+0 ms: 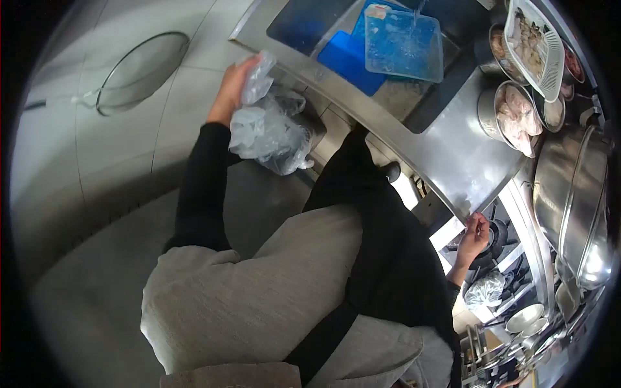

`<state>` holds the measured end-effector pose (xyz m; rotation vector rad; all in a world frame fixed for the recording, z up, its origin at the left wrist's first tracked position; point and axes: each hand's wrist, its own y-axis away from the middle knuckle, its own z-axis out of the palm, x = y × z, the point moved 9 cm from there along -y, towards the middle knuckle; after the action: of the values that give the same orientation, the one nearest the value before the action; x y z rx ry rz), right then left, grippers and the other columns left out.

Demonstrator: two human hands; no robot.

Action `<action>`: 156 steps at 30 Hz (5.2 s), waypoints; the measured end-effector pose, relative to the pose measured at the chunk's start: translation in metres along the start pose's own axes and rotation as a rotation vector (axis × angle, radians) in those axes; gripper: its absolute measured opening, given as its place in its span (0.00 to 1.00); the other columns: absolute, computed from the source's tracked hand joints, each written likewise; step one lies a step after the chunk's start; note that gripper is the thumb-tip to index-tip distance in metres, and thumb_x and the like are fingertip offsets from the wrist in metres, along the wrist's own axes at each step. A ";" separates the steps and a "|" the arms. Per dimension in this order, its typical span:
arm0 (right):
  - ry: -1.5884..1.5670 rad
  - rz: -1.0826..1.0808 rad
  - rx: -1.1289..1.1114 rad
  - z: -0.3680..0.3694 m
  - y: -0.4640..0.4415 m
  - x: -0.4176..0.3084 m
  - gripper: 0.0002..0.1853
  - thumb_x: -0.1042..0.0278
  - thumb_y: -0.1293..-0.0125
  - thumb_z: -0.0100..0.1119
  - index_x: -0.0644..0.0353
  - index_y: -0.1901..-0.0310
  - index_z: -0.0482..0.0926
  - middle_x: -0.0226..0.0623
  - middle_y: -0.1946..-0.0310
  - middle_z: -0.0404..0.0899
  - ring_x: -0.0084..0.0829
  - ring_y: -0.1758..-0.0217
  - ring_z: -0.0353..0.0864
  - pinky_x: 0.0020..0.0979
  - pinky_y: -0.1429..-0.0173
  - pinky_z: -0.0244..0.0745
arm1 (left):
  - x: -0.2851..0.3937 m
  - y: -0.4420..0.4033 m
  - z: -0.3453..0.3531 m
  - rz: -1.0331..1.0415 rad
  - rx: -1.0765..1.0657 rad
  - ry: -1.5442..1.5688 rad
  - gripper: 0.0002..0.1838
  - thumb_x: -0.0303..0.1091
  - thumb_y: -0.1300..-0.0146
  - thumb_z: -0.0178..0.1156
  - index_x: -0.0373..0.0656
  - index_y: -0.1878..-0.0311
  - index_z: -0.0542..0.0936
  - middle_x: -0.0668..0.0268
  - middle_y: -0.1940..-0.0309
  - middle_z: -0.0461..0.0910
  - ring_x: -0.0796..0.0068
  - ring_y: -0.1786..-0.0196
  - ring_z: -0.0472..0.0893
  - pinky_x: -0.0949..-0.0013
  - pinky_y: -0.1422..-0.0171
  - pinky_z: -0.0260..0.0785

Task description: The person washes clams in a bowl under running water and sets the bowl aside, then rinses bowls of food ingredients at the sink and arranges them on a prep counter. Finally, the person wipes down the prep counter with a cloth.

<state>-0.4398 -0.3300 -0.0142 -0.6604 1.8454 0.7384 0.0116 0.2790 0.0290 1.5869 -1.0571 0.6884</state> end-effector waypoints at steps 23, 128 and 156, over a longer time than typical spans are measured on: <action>0.603 0.513 0.002 -0.036 0.120 0.011 0.16 0.68 0.32 0.61 0.64 0.45 0.77 0.39 0.54 0.83 0.28 0.50 0.81 0.31 0.43 0.77 | -0.591 -0.034 0.060 0.505 -1.069 -1.125 0.20 0.46 0.27 0.51 0.41 0.43 0.76 0.56 0.50 0.80 0.57 0.47 0.79 0.57 0.38 0.70; 0.286 -0.203 0.698 -0.276 0.151 -0.221 0.20 0.58 0.30 0.64 0.58 0.75 0.70 0.18 0.79 0.65 0.15 0.72 0.59 0.21 0.66 0.54 | 0.024 -0.095 0.258 0.054 -0.080 -0.064 0.10 0.26 0.47 0.63 0.31 0.62 0.82 0.56 0.67 0.81 0.65 0.65 0.83 0.63 0.69 0.81; -0.180 0.038 -0.417 0.406 -0.411 -0.312 0.10 0.64 0.41 0.71 0.57 0.65 0.80 0.28 0.73 0.76 0.25 0.68 0.74 0.32 0.63 0.68 | 0.083 -0.035 0.233 0.016 -0.404 0.499 0.16 0.43 0.27 0.56 0.43 0.45 0.75 0.67 0.62 0.82 0.73 0.61 0.81 0.65 0.52 0.75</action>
<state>0.2085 -0.2680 0.0697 -0.7955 1.5538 1.1861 0.0593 0.0344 0.0198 0.9897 -0.7740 0.7738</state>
